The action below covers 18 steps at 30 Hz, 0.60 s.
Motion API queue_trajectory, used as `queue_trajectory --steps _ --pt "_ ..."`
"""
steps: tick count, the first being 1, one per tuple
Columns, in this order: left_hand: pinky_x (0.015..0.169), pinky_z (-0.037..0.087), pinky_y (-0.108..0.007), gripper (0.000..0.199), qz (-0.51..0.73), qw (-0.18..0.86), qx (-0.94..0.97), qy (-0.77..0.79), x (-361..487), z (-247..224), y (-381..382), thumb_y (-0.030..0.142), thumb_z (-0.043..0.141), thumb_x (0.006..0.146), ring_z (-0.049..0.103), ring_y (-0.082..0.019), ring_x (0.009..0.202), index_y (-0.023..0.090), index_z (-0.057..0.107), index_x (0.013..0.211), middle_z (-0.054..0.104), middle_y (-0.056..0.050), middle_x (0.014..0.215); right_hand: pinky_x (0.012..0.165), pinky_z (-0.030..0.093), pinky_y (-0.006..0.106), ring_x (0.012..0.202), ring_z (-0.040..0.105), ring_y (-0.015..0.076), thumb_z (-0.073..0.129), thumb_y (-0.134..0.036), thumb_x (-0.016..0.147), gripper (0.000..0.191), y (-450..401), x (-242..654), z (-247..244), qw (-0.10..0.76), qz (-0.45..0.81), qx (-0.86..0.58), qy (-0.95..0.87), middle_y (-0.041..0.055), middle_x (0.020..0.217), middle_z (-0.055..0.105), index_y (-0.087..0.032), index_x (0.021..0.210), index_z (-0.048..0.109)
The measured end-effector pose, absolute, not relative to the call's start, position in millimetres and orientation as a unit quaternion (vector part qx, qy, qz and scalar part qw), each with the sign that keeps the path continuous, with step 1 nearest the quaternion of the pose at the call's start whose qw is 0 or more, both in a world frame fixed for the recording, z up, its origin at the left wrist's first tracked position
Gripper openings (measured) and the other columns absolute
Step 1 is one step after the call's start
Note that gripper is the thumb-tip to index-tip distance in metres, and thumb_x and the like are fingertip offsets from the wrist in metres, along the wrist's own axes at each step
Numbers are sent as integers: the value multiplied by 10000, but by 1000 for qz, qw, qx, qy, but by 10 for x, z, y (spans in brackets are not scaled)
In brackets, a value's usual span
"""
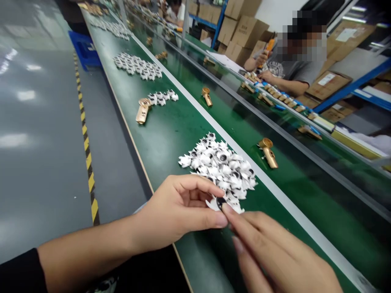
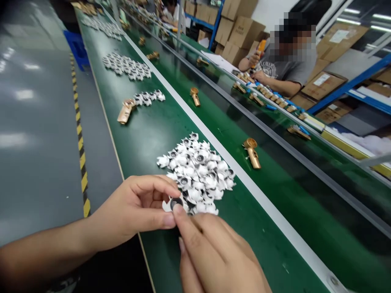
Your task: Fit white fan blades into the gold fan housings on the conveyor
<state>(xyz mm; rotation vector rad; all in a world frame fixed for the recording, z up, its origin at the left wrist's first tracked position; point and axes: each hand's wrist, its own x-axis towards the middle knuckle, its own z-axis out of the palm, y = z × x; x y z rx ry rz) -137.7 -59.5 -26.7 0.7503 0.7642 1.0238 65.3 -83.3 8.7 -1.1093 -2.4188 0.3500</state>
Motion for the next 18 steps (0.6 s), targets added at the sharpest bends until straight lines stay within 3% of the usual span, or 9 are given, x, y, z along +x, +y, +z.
queue_trajectory --steps 4,6,9,12,15,18 --pt "812 570 -158 206 596 663 201 406 -2004 -250 -514 117 816 715 700 -98 824 188 750 897 756 -32 970 765 555 385 947 674 276 476 -332 967 319 -74 -100 245 227 97 -432 -867 117 1042 687 -203 1235 591" --pt "808 582 -141 163 648 599 125 453 -2374 -223 -533 69 746 769 709 -101 844 171 738 896 755 -62 1033 842 528 437 980 663 306 468 -422 976 407 375 -673 295 149 125 -496 -846 141 1043 689 -145 1256 570" --pt "762 604 -134 195 703 516 67 485 -2876 -189 -659 -3 624 820 706 -102 837 150 721 892 718 -94 1145 883 519 458 1014 650 295 495 -464 974 479 935 -1554 269 123 147 -527 -828 170 1065 672 -72 1241 558" --pt "655 609 -128 242 735 488 31 470 -3269 -208 -843 -7 539 855 694 -108 807 135 718 936 684 -114 1166 898 530 450 1048 633 231 568 -442 958 424 1275 -2213 169 103 186 -555 -804 110 1206 626 -146 1261 565" --pt "534 574 -121 282 755 494 6 432 -3534 -285 -973 26 510 879 674 -111 755 146 714 1033 670 -109 1110 896 540 448 1069 625 227 609 -375 946 384 1425 -2522 93 73 238 -574 -780 96 1259 600 -167 1267 571" --pt "532 579 -148 295 754 502 10 423 -3626 -361 -984 51 557 861 682 -131 769 191 714 1068 669 -81 1083 883 547 422 1053 628 215 606 -358 950 337 1420 -2479 77 42 300 -575 -760 91 1246 608 -176 1233 593"
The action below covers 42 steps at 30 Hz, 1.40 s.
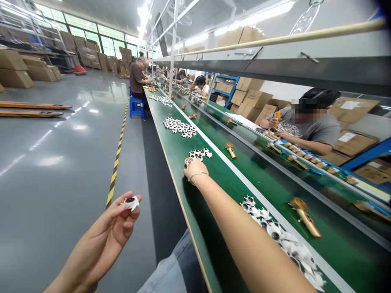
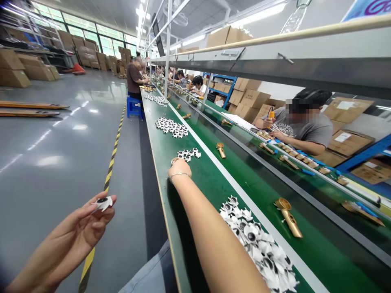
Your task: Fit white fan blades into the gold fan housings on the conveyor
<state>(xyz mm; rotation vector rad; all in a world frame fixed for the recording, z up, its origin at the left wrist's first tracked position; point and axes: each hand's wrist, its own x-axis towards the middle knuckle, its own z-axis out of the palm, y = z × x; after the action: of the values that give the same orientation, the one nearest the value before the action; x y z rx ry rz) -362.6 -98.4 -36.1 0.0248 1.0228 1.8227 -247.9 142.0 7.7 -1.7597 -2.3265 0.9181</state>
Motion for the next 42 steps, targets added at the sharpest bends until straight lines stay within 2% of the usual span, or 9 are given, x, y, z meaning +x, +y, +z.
queue_trajectory --steps 4,8,10,13,15,17,28,37,42 --pt "671 615 -187 259 717 530 56 448 -3430 -385 -865 76 698 777 705 -160 859 229 734 983 697 -46 1017 685 575 310 772 669 149 583 -361 959 264 1045 -1945 131 7 418 -557 -718 47 935 678 -146 1111 602" --pt "759 592 -160 312 654 565 187 468 -2979 -313 -714 143 799 734 702 -148 908 257 751 1021 735 -38 1032 554 541 228 557 640 123 427 -346 999 179 280 -1162 190 47 513 -531 -673 -48 617 603 -210 1109 463" --pt "809 584 -162 393 628 565 261 467 -2726 -248 -646 162 823 724 707 -143 927 286 737 1086 751 -30 1039 532 537 228 544 630 129 404 -412 997 227 -90 -822 173 121 517 -523 -667 -39 656 626 -240 1142 441" --pt "823 593 -187 373 588 569 343 461 -2373 -151 -566 177 859 684 728 -152 894 272 755 1030 777 -22 996 698 594 277 812 713 186 489 -410 956 344 -466 -446 86 246 418 -514 -707 62 987 713 -266 1265 449" --pt "838 601 -211 349 570 582 376 442 -2171 -106 -532 184 879 656 740 -164 872 253 769 981 790 -22 955 806 594 285 981 708 211 508 -359 946 413 -594 -276 30 270 335 -516 -741 96 1163 691 -280 1345 431" --pt "839 608 -217 364 566 602 385 411 -1996 -79 -514 162 886 642 749 -166 859 252 773 976 798 -14 926 781 603 268 985 714 213 495 -329 948 448 -658 -152 0 265 288 -522 -758 105 1211 681 -286 1386 409" --pt "725 623 -151 317 537 706 333 321 -1428 -53 -510 74 860 656 764 -134 741 222 784 926 802 5 788 610 604 229 749 736 180 415 -277 968 439 -881 291 -52 268 206 -556 -759 113 1064 727 -228 1404 399" --pt "751 632 -160 350 546 634 432 336 -1210 -60 -565 53 834 675 764 -136 779 277 808 943 798 30 908 660 602 205 821 742 165 412 -284 979 356 -996 448 -6 270 214 -581 -737 78 1040 730 -241 1329 462" --pt "695 624 -140 360 547 648 420 323 -1106 -42 -617 40 826 677 755 -117 720 287 809 938 797 32 865 517 578 193 635 723 155 427 -288 974 361 -1078 556 -27 277 191 -589 -735 58 919 745 -235 1328 465"
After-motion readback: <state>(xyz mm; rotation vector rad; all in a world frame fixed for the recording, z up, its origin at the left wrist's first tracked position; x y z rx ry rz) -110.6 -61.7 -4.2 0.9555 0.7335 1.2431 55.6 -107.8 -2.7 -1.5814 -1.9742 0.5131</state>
